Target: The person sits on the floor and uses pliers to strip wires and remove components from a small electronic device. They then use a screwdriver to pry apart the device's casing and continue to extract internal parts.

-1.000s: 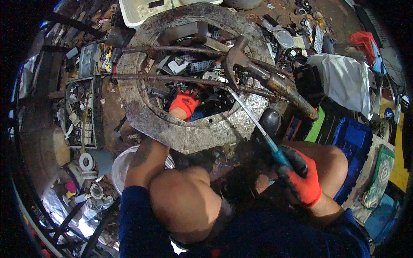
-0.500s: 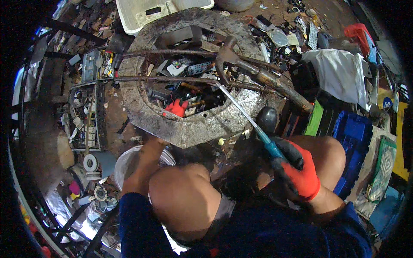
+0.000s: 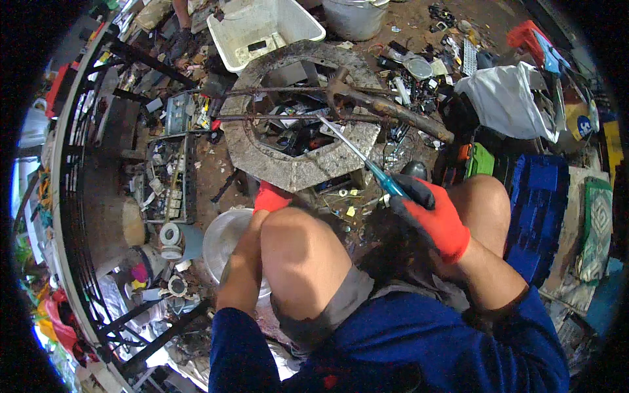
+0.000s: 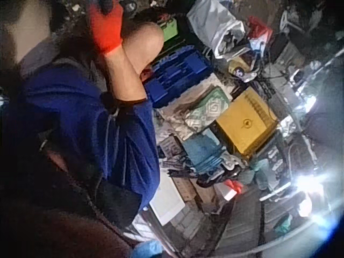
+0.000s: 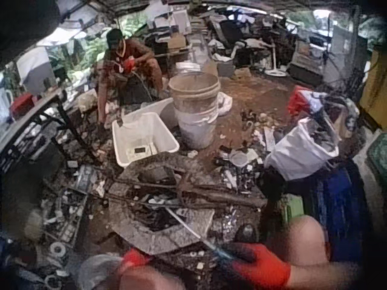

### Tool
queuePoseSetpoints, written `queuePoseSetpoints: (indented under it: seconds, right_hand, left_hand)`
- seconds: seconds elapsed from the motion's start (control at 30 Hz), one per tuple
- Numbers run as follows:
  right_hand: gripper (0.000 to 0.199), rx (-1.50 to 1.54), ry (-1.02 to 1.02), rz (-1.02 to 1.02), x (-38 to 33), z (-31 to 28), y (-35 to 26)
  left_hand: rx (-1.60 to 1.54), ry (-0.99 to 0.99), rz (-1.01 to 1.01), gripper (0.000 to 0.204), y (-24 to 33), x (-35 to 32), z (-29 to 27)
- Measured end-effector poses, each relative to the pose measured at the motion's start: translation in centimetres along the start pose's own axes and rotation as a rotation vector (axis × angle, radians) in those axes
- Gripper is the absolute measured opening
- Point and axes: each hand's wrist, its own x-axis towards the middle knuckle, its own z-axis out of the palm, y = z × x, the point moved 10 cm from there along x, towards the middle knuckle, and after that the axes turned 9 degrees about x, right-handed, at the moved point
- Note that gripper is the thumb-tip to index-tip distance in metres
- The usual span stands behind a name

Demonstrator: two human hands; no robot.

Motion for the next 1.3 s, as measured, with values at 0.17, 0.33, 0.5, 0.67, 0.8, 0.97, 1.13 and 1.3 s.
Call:
queuePoseSetpoints:
  seconds: [0.17,0.33,0.5,0.67,0.8,0.97,1.13,1.3]
  right_hand:
    - [0.044,0.082,0.020,0.006,-1.0,-0.4,0.5]
    - [0.038,0.119,0.017,-0.007,-1.4,-1.2,1.5]
    - [0.030,0.200,-0.041,-0.113,-2.1,-0.5,0.7]
    - [0.028,0.218,-0.119,-0.119,-0.3,1.1,-2.6]
    - [0.026,0.379,-0.241,0.041,1.2,6.6,-5.5]
    - [0.041,0.034,0.033,-0.258,5.8,3.1,-1.8]
    - [0.083,-0.128,0.106,-0.119,8.1,1.9,3.9]
    - [0.054,-0.201,0.201,-0.144,8.4,0.3,4.9]
  left_hand:
    - [-0.135,0.189,-0.017,0.091,-0.2,-4.7,-5.4]
    - [-0.254,0.404,-0.011,0.102,-0.7,-10.7,-12.5]
    - [-0.292,0.740,0.253,0.085,0.4,-16.6,-21.8]
    - [-0.224,0.887,0.418,0.079,7.6,-20.2,-30.2]
    - [-0.329,0.882,0.540,0.090,10.0,-18.6,-29.7]
    - [-0.270,0.699,0.558,0.090,17.4,-14.7,-22.3]
    - [0.121,0.580,0.495,0.094,19.6,-12.9,-16.9]
    - [0.136,0.410,0.447,0.096,19.0,-11.3,-15.6]
